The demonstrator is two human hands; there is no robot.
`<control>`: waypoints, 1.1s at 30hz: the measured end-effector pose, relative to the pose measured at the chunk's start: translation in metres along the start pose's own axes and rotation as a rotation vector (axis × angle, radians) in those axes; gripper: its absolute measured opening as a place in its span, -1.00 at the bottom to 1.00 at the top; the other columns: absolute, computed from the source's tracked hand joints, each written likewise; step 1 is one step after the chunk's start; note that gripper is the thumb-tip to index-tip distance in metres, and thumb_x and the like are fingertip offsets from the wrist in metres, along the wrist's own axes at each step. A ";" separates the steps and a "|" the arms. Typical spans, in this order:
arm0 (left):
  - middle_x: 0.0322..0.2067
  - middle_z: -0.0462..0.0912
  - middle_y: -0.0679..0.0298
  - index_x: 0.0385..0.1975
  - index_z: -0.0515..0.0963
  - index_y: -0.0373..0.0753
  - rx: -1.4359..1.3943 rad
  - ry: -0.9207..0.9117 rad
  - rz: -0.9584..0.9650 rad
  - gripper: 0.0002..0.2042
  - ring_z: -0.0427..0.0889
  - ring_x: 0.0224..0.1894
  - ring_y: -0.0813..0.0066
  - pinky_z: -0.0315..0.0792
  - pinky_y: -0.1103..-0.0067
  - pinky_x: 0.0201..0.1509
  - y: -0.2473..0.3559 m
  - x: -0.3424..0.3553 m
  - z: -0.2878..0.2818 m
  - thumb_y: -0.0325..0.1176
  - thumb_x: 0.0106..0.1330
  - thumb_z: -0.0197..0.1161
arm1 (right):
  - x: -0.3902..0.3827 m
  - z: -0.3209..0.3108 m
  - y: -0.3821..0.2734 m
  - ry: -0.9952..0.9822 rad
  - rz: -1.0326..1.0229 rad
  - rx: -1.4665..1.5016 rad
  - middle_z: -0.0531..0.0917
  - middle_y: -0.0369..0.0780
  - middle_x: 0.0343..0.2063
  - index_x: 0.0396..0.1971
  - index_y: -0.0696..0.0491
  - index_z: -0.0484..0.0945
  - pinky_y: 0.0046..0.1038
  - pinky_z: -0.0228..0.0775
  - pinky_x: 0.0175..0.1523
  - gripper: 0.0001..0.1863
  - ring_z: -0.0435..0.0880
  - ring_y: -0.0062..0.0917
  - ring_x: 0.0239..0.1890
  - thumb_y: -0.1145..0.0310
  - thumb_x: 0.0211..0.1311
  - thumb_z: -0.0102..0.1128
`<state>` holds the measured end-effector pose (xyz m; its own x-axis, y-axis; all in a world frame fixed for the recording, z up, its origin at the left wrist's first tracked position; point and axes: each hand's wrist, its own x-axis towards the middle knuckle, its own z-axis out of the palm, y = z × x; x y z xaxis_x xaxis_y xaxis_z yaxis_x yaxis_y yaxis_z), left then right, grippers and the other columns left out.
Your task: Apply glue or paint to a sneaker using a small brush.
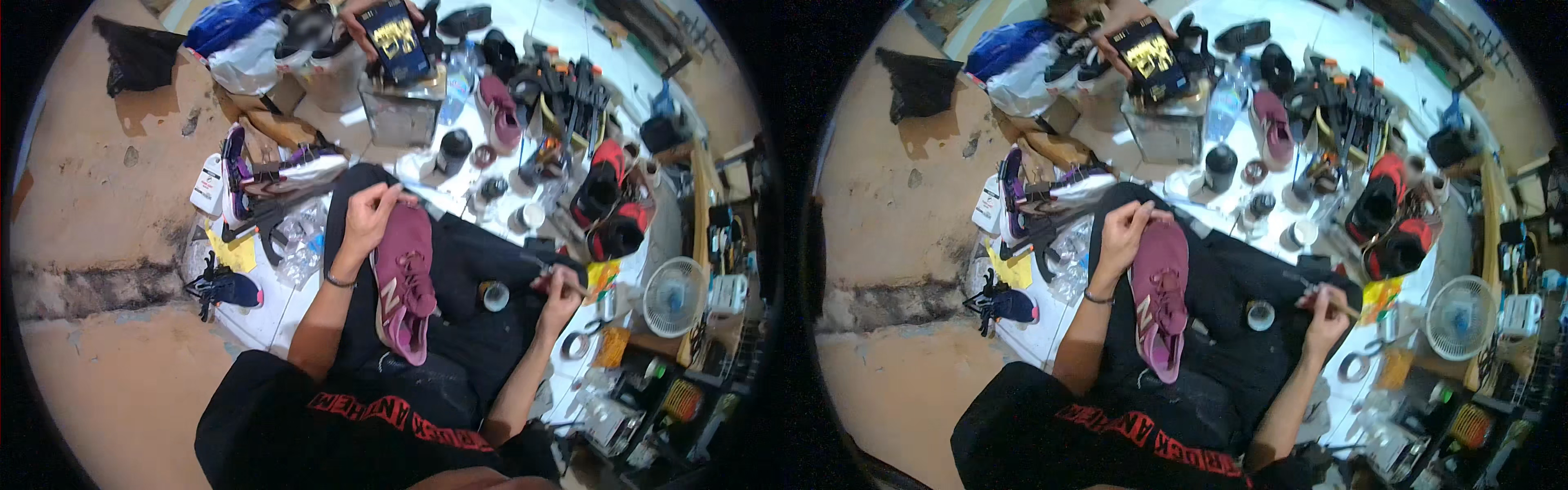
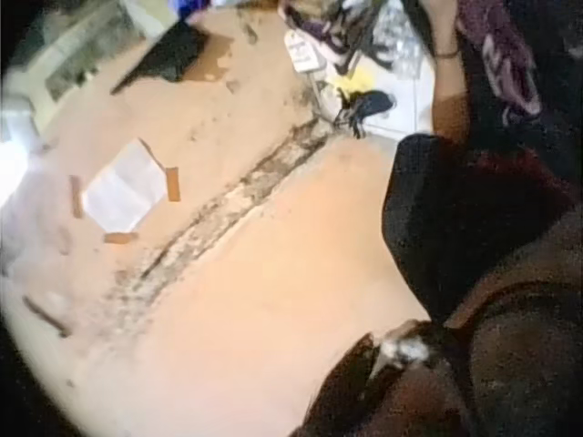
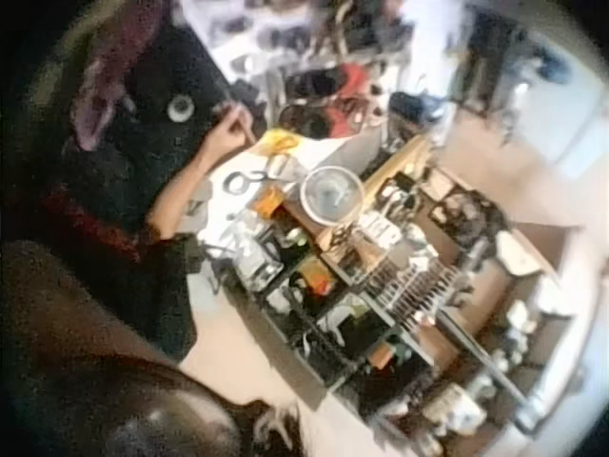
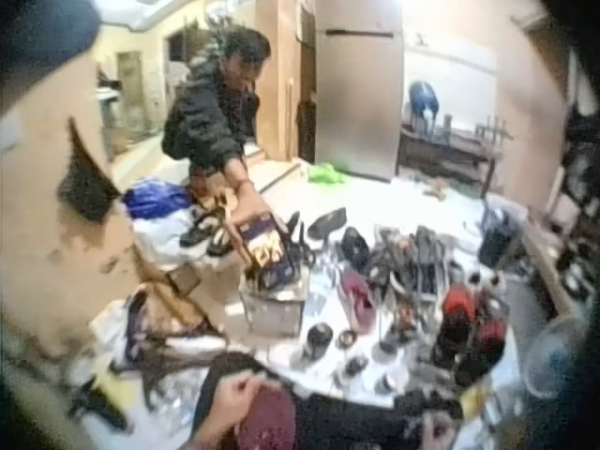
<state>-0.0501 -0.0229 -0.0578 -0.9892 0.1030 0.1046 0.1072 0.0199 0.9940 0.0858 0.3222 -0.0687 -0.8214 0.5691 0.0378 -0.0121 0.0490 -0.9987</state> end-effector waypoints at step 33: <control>-0.18 0.64 -0.33 -0.21 0.20 -0.20 -0.330 -0.032 -0.035 -0.81 0.70 -0.09 -0.10 0.63 0.27 0.02 -0.016 0.006 -0.001 -0.22 0.61 -0.12 | -0.041 0.008 0.010 -0.379 -0.439 -0.885 0.63 -0.25 -0.44 -0.39 0.13 0.64 -0.43 0.44 -0.27 -0.84 0.60 -0.47 -0.40 0.38 0.14 0.43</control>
<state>-0.0583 -0.0233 -0.0728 -0.9875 0.1389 0.0740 0.0294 -0.2991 0.9538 0.1149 0.2926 -0.0803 -0.9719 0.0708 0.2244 -0.0563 0.8559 -0.5140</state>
